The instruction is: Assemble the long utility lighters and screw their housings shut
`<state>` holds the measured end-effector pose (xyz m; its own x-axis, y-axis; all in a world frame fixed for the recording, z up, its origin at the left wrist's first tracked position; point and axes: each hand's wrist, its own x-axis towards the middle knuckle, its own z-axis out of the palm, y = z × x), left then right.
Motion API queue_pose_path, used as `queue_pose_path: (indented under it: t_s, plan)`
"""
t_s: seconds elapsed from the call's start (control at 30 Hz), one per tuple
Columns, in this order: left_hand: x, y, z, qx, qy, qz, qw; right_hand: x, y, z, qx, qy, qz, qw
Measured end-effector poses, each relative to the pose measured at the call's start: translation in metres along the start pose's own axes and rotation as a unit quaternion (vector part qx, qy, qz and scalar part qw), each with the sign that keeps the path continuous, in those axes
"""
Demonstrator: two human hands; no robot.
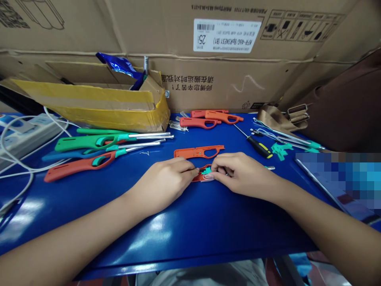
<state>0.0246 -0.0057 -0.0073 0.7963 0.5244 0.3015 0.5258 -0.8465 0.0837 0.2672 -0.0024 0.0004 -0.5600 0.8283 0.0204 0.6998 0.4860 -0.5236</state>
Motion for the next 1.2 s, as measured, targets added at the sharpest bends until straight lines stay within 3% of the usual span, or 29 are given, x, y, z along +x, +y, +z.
queue_pose_path:
  t_s: [0.43,0.83,1.2]
  plan:
    - [0.005,0.006,-0.010,0.008,-0.064,-0.004,0.998,0.001,0.001,0.000,-0.009,0.002,0.003,1.000]
    - [0.001,-0.003,0.000,-0.024,-0.022,-0.005,0.999,0.000,0.002,-0.004,0.013,0.014,-0.022,1.000]
    - [0.003,0.001,-0.001,-0.020,-0.039,-0.003,0.999,0.002,0.005,-0.001,0.016,0.025,-0.004,1.000]
